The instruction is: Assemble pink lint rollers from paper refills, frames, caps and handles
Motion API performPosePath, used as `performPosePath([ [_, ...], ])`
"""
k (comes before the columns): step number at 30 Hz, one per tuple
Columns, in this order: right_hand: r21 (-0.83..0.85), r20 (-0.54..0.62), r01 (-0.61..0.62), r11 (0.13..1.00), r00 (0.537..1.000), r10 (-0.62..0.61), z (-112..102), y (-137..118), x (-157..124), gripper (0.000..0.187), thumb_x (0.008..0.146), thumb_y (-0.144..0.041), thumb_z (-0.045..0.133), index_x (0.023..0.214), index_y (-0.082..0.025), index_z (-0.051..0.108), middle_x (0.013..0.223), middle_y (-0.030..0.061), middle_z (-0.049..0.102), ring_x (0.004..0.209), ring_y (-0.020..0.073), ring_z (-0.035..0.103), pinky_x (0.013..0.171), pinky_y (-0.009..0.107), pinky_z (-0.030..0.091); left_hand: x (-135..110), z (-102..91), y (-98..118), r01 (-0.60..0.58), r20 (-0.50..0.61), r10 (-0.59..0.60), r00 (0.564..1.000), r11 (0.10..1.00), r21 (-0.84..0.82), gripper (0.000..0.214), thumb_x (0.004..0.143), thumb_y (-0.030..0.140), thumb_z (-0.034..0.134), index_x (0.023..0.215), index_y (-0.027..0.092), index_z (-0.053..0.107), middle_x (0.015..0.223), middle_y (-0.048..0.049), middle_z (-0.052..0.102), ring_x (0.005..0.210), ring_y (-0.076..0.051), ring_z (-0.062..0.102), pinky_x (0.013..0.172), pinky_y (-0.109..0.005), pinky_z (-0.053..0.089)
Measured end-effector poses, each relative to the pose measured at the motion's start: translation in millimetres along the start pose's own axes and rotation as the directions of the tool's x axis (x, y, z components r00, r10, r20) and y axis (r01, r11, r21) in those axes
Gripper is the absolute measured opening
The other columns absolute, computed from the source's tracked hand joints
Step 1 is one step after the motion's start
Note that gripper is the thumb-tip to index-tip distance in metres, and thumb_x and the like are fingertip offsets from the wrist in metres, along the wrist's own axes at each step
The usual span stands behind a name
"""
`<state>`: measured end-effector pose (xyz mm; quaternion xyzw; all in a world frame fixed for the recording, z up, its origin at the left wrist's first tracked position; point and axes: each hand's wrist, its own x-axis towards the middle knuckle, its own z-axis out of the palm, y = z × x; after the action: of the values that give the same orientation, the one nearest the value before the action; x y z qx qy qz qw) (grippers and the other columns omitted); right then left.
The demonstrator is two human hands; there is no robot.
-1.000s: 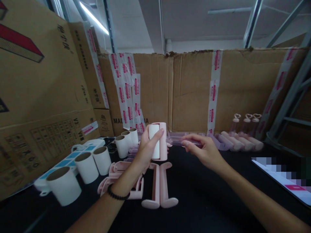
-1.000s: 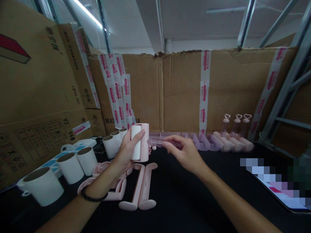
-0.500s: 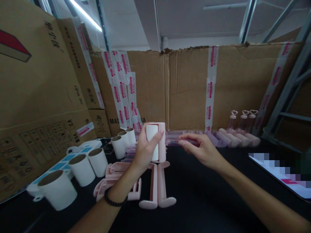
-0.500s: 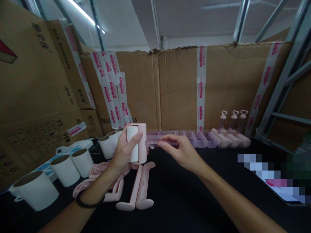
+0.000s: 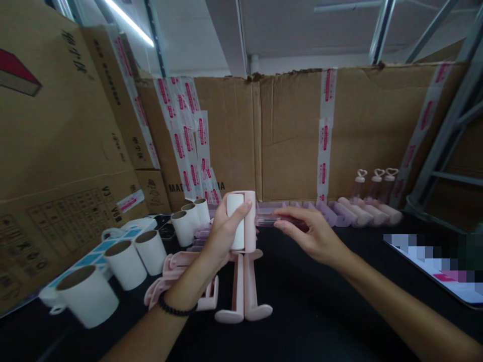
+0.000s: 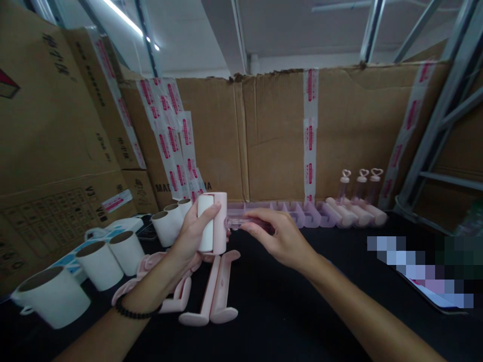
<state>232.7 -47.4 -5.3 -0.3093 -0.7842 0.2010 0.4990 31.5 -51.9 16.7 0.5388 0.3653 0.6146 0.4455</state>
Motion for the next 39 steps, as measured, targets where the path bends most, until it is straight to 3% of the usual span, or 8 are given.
performPosePath([
  [4, 0.044, 0.003, -0.029, 0.999, 1.0, 0.029, 2, -4, 1, 0.026, 0.095, -0.043, 0.062, 0.099, -0.021, 0.075, 0.095, 0.0057, 0.076, 0.082, 0.0209, 0.069, 0.069, 0.03, 0.053, 0, -0.6, -3, -0.067, -0.007, 0.067, 0.998, 0.997, 0.044, 0.048, 0.078, 0.049, 0.077, 0.109, 0.025, 0.049, 0.067, 0.0045, 0.06, 0.045, -0.016, 0.062, 0.038, -0.024, 0.053],
  [11, 0.324, -0.033, -0.245, 0.914, 0.962, 0.27, 18, -12, 3, 0.039, 0.089, -0.054, 0.065, 0.082, -0.016, 0.068, 0.062, -0.0026, 0.054, 0.043, 0.0079, 0.043, 0.037, 0.022, 0.031, -1, 1.1, -3, -0.145, -0.042, 0.149, 0.988, 0.986, 0.077, 0.043, 0.08, 0.045, 0.076, 0.108, 0.024, 0.051, 0.07, 0.0047, 0.059, 0.045, -0.012, 0.059, 0.042, -0.022, 0.052],
  [17, 0.479, -0.215, -0.182, 0.859, 0.924, 0.316, 9, -17, 19, 0.038, 0.077, -0.05, 0.081, 0.087, -0.02, 0.06, 0.056, -0.0062, 0.056, 0.042, 0.0099, 0.05, 0.038, 0.021, 0.042, 7, -2.1, -6, -0.059, -0.007, 0.058, 0.998, 0.997, -0.056, 0.045, 0.079, 0.045, 0.076, 0.111, 0.022, 0.054, 0.082, 0.001, 0.063, 0.064, -0.015, 0.064, 0.054, -0.023, 0.053],
  [23, 0.281, -0.23, -0.131, 0.951, 0.953, 0.199, -18, -28, 44, 0.04, 0.077, -0.052, 0.08, 0.075, -0.019, 0.057, 0.049, -0.0069, 0.054, 0.035, 0.0084, 0.047, 0.034, 0.02, 0.035, 13, -13.9, -7, -0.189, 0.216, 0.14, 0.966, 0.954, 0.231, 0.038, 0.075, 0.038, 0.08, 0.101, 0.017, 0.061, 0.088, -0.0009, 0.064, 0.076, -0.014, 0.061, 0.061, -0.022, 0.047],
  [29, 0.044, -0.117, -0.174, 0.984, 0.977, 0.178, 5, -46, 50, 0.045, 0.076, -0.058, 0.078, 0.072, -0.021, 0.053, 0.05, -0.0042, 0.058, 0.033, 0.0101, 0.049, 0.029, 0.02, 0.032, 0, -3.9, -2, -0.429, 0.352, 0.288, 0.891, 0.788, 0.441, 0.028, 0.081, 0.034, 0.076, 0.103, 0.018, 0.067, 0.1, -0.0063, 0.072, 0.094, -0.022, 0.066, 0.082, -0.033, 0.049],
  [34, 0.117, -0.013, -0.202, 0.972, 0.979, 0.205, 24, -29, 76, 0.051, 0.097, -0.068, 0.038, 0.099, -0.021, 0.057, 0.055, -0.0037, 0.06, 0.035, 0.0112, 0.05, 0.034, 0.021, 0.036, 5, -9.0, -4, -0.345, 0.205, 0.3, 0.932, 0.905, 0.248, 0.019, 0.088, 0.033, 0.066, 0.094, 0.017, 0.059, 0.084, -0.0031, 0.069, 0.074, -0.017, 0.067, 0.07, -0.029, 0.051],
  [36, -0.002, -0.053, -0.248, 0.969, 0.967, 0.247, 29, -7, 89, 0.053, 0.102, -0.062, 0.026, 0.102, -0.019, 0.058, 0.057, -0.0023, 0.06, 0.04, 0.0118, 0.052, 0.04, 0.022, 0.038, 12, -15.2, -3, -0.298, 0.116, 0.288, 0.951, 0.951, 0.081, 0.02, 0.087, 0.032, 0.066, 0.096, 0.018, 0.055, 0.075, 0.0005, 0.066, 0.065, -0.015, 0.065, 0.065, -0.027, 0.051],
  [39, -0.126, -0.027, -0.253, 0.959, 0.967, 0.252, 44, 24, 97, 0.038, 0.095, -0.052, 0.056, 0.081, -0.017, 0.061, 0.061, 0.0024, 0.062, 0.055, 0.014, 0.06, 0.053, 0.024, 0.043, 19, -23.4, 3, -0.239, 0.034, 0.247, 0.968, 0.959, -0.152, 0.024, 0.084, 0.028, 0.068, 0.098, 0.02, 0.051, 0.066, 0.0062, 0.059, 0.053, -0.011, 0.058, 0.057, -0.023, 0.047],
])
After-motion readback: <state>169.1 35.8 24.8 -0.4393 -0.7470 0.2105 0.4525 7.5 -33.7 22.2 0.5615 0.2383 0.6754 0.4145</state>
